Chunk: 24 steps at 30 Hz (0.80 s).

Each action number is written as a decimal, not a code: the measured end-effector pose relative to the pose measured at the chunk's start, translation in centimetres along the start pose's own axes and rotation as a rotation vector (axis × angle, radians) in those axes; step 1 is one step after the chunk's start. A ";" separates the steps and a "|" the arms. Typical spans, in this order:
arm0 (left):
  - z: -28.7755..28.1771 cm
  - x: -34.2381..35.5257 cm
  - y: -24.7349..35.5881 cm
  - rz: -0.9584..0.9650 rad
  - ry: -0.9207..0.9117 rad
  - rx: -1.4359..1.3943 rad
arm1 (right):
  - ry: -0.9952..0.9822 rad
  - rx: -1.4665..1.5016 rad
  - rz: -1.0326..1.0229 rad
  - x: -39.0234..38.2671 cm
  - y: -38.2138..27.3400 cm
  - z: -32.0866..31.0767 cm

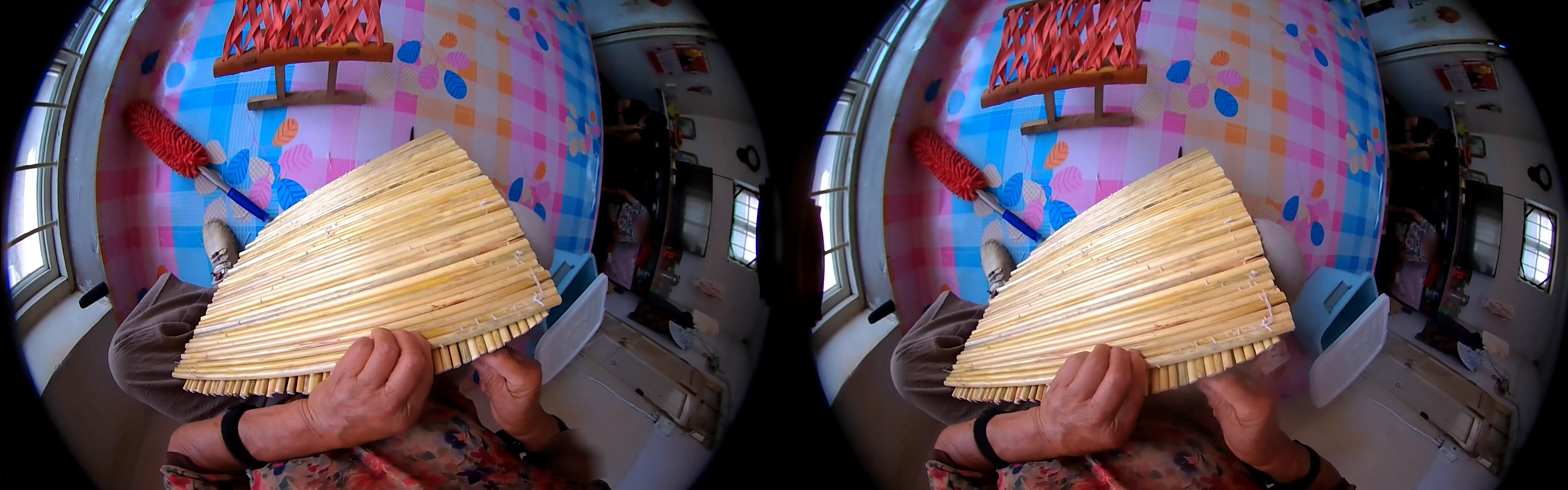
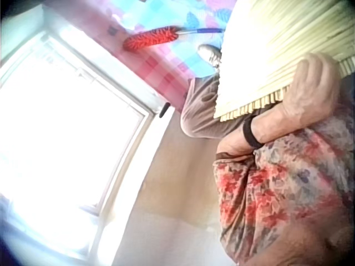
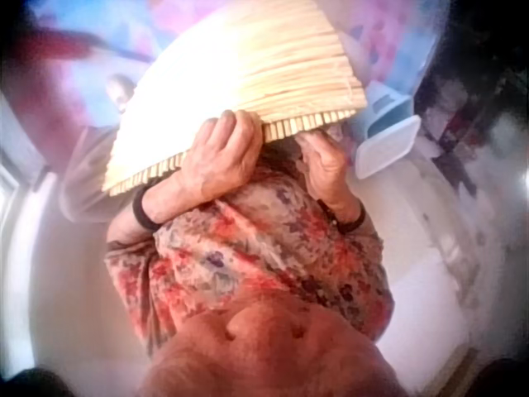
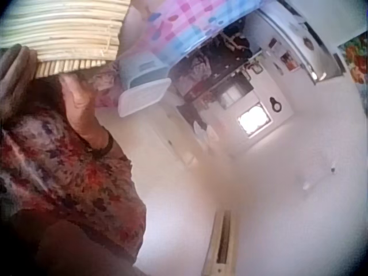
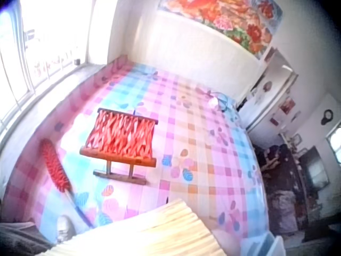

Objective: The person sews together strips of bamboo using a needle and thread, pulling the thread tight to secure the pieces into a mat.

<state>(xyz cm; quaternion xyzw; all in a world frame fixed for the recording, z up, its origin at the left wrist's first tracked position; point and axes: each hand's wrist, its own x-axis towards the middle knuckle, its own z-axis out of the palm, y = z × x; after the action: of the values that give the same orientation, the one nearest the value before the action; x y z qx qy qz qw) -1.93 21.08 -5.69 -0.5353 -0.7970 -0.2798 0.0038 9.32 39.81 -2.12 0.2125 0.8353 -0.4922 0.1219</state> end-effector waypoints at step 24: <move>-0.2 -0.1 -0.2 -0.005 -0.011 0.001 | -0.081 0.019 -0.039 1.4 0.7 -0.4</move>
<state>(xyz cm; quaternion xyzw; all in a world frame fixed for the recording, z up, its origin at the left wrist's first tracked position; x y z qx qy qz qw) -2.09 20.82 -5.62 -0.5349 -0.7985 -0.2763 -0.0011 8.38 40.78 -3.04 0.1773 0.8289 -0.5106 0.1439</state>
